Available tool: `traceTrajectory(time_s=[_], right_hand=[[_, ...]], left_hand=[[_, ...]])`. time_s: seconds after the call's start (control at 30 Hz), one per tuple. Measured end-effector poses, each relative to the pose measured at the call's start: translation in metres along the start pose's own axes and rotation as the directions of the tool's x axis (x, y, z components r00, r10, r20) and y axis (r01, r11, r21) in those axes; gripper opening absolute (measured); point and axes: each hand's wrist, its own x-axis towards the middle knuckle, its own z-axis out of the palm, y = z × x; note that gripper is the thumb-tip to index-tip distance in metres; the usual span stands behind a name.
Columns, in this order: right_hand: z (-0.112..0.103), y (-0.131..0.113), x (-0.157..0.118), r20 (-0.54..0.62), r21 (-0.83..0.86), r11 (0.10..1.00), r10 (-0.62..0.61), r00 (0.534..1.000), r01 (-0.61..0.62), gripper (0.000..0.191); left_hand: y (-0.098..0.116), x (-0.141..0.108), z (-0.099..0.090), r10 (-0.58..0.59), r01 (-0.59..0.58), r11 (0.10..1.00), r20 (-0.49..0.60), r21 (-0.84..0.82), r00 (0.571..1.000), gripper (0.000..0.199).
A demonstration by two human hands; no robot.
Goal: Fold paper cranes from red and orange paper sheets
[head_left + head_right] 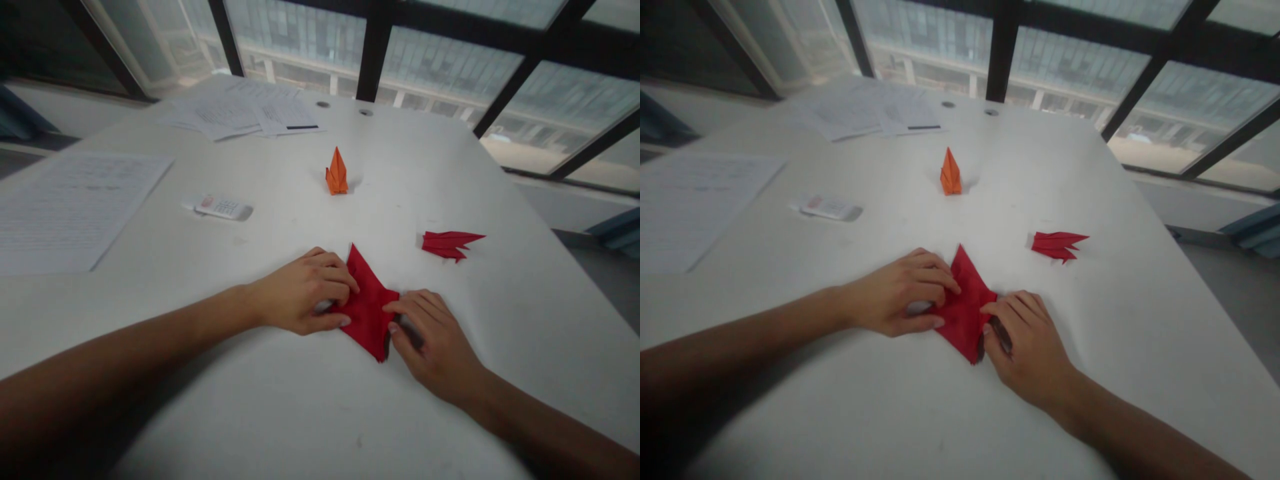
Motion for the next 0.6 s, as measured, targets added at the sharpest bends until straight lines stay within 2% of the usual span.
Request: traceTrajectory(time_s=[0.2,0.4,0.6], right_hand=[[0.0,0.001,0.0,-0.002,-0.011,1.0,0.017,1.0,-0.017,0.018],[0.001,0.003,-0.001,-0.004,0.0,1.0,0.015,1.0,-0.015,0.022],[0.0,0.002,0.0,-0.003,-0.001,1.0,0.017,1.0,-0.017,0.023]], left_hand=[[0.005,0.002,-0.001,0.009,-0.01,0.999,0.014,0.047,1.0,0.03],[0.008,0.003,-0.003,-0.016,0.015,0.999,0.019,0.052,1.0,0.02],[0.011,0.003,-0.004,-0.038,0.033,0.996,0.059,0.083,0.997,0.024]])
